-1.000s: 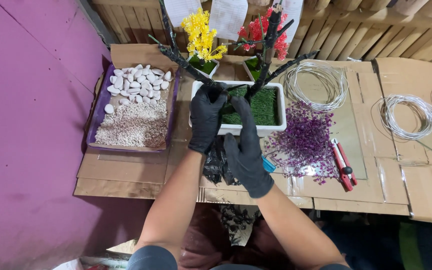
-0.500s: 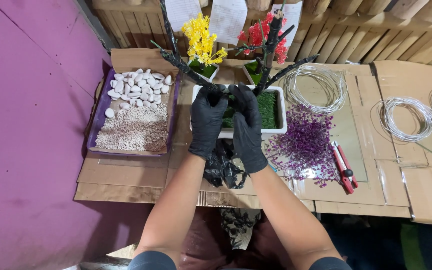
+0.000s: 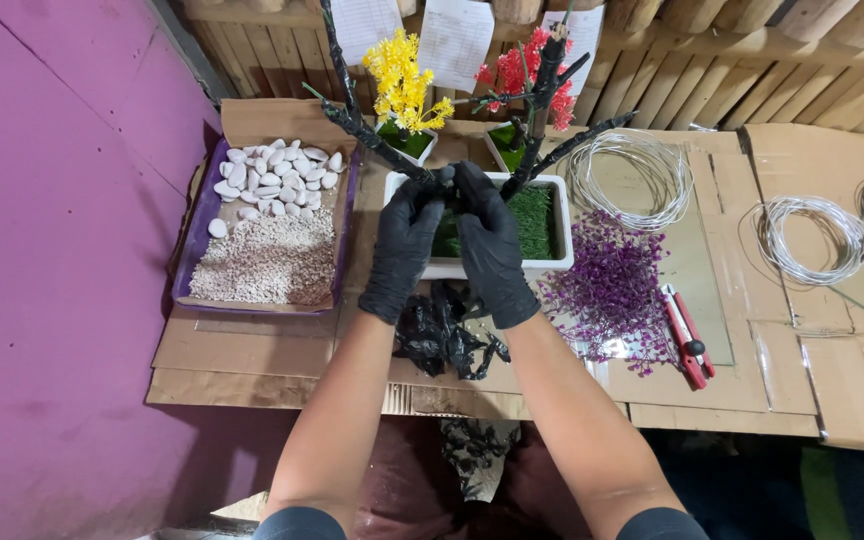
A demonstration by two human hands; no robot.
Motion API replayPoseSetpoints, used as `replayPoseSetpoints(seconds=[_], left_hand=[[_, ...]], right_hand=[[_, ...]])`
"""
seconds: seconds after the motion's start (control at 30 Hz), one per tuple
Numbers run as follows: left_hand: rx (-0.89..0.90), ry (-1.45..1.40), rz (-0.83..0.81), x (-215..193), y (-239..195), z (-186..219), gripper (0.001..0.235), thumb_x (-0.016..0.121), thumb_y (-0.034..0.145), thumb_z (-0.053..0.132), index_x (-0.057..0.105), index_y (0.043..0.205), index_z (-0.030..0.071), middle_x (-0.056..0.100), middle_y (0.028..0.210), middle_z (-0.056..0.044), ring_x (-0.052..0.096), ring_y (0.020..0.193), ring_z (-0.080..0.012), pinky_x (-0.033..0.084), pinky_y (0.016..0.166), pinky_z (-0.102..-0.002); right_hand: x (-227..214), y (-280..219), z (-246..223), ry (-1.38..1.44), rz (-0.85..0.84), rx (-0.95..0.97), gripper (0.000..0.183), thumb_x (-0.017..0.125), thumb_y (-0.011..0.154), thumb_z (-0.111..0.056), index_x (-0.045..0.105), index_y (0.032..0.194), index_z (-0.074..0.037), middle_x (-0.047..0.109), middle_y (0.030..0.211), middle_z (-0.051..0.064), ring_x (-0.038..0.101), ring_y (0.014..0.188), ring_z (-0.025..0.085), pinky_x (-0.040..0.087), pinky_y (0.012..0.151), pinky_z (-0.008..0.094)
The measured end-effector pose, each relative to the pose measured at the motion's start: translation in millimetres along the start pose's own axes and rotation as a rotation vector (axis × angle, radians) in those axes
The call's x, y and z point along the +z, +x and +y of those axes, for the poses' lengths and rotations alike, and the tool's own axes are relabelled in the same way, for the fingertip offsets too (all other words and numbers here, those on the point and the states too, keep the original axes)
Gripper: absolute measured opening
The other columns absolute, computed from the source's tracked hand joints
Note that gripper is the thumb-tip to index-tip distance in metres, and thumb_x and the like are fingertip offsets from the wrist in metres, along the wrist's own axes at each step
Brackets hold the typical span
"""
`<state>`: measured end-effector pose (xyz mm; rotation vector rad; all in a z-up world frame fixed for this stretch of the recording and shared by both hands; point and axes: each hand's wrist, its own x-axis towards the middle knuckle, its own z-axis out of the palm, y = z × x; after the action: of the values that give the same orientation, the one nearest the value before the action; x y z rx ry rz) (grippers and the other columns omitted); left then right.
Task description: The person wraps black tape around the branches of a small artificial tree placed in a white rectangular pot filled with green moss. They use a lighter to heat and seal the tape ends, then continue wrapping additional branches. The workspace includes trays of white stones and gravel, spools of wire, and other craft supplies.
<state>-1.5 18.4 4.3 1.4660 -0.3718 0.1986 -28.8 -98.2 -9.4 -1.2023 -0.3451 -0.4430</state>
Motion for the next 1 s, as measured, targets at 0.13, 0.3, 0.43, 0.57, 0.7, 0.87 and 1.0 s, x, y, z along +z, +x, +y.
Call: replayPoseSetpoints(seconds=[0.13, 0.3, 0.43, 0.57, 0.7, 0.87, 1.0], left_hand=[[0.031, 0.029, -0.052, -23, 13, -55, 0.034, 0.055, 0.099, 0.002, 0.068, 0.129, 0.009, 0.071, 0.127, -0.013, 0.061, 0.126, -0.0278, 0.05, 0.107, -0.05], [-0.215, -0.884, -0.03, -14, 28, -68, 0.024, 0.068, 0.092, -0.004, 0.07, 0.115, -0.001, 0.071, 0.118, -0.018, 0.063, 0.119, -0.0338, 0.046, 0.114, -0.049], [-0.005, -0.432, -0.063, -20, 43, -79, 0.022, 0.074, 0.092, 0.006, 0.074, 0.114, 0.006, 0.073, 0.116, -0.016, 0.063, 0.119, -0.0351, 0.047, 0.111, -0.05], [0.33, 0.355, -0.077, -28, 52, -92, 0.022, 0.083, 0.09, 0.025, 0.08, 0.11, 0.017, 0.076, 0.111, -0.011, 0.065, 0.117, -0.0345, 0.05, 0.108, -0.048], [0.475, 0.673, -0.017, -25, 47, -82, 0.021, 0.078, 0.093, 0.036, 0.076, 0.109, 0.023, 0.075, 0.108, -0.009, 0.068, 0.106, -0.0353, 0.059, 0.091, -0.048], [0.501, 0.789, -0.13, -35, 31, -38, 0.013, 0.071, 0.095, 0.032, 0.072, 0.108, 0.03, 0.071, 0.107, 0.0, 0.066, 0.106, -0.0306, 0.059, 0.088, -0.044], [0.498, 0.95, -0.154, -38, 13, -20, 0.013, 0.066, 0.096, 0.04, 0.063, 0.1, 0.028, 0.062, 0.102, -0.002, 0.063, 0.101, -0.0322, 0.058, 0.077, -0.046]], right_hand=[[-22, 13, 24, 0.005, -0.059, 0.032, 0.066, 0.046, 0.092, 0.011, 0.045, 0.155, -0.008, 0.053, 0.151, 0.021, 0.048, 0.142, 0.033, 0.045, 0.115, 0.044], [-37, 27, 41, 0.069, -0.088, 0.198, 0.073, 0.044, 0.088, 0.021, 0.039, 0.156, -0.004, 0.058, 0.14, 0.03, 0.059, 0.131, 0.04, 0.051, 0.108, 0.047], [-34, 30, 37, -0.081, -0.019, 0.304, 0.07, 0.045, 0.09, 0.017, 0.041, 0.156, -0.006, 0.062, 0.132, 0.022, 0.063, 0.123, 0.033, 0.054, 0.103, 0.044], [-27, 34, 37, 0.19, 0.057, 0.431, 0.072, 0.046, 0.088, 0.015, 0.046, 0.154, -0.011, 0.062, 0.132, 0.019, 0.065, 0.122, 0.03, 0.054, 0.103, 0.033], [-16, 18, 30, -0.128, -0.043, 0.097, 0.08, 0.048, 0.088, 0.019, 0.039, 0.159, -0.015, 0.049, 0.151, 0.023, 0.052, 0.137, 0.034, 0.04, 0.115, 0.041], [18, -31, -40, -0.978, 0.075, -0.188, 0.077, 0.064, 0.079, -0.001, 0.048, 0.151, -0.022, 0.058, 0.141, 0.009, 0.058, 0.128, 0.032, 0.046, 0.109, 0.045], [16, -71, -30, -0.923, 0.201, -0.349, 0.063, 0.055, 0.084, -0.009, 0.055, 0.146, -0.014, 0.049, 0.141, 0.008, 0.049, 0.133, 0.034, 0.039, 0.115, 0.049]])
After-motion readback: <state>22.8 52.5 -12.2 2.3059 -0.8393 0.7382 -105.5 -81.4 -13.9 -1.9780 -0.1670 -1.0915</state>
